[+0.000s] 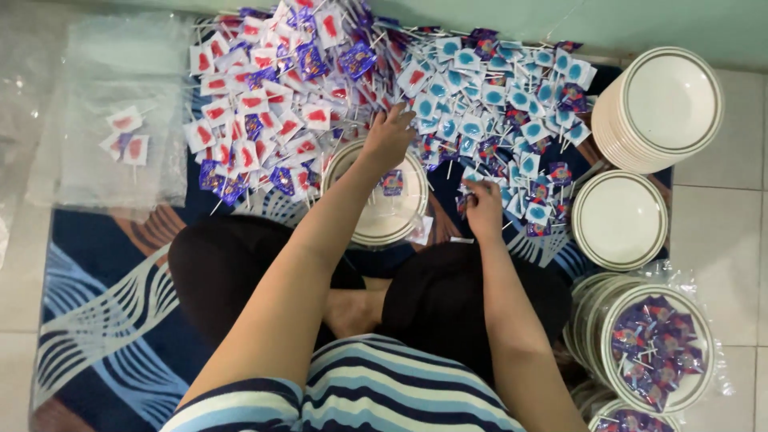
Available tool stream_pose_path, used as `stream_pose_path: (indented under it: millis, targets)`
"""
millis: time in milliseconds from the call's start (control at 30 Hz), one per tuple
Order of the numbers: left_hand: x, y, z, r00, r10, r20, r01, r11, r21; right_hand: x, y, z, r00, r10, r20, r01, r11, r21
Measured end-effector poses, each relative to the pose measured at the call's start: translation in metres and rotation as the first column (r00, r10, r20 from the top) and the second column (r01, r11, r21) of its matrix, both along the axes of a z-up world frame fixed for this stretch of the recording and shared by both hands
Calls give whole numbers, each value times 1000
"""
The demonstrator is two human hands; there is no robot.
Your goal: Packaging small packets into plastic bags using a plate as a support.
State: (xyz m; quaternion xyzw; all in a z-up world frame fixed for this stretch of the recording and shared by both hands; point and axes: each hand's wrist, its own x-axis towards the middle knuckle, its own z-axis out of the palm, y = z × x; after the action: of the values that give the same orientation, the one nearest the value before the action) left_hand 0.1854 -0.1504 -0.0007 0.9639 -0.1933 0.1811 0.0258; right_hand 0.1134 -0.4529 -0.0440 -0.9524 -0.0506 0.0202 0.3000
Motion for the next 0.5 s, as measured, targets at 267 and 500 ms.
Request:
stream_pose_path:
  millis: [267, 500]
  targets:
    - [21, -16, -14, 940, 120, -321, -71, 985, 160, -5, 1, 3, 965, -136, -225, 164, 981, 108]
    - [9, -20, -4, 923, 92, -374, -55, 993, 108, -2, 4, 1, 933, -129, -336, 321, 721, 615]
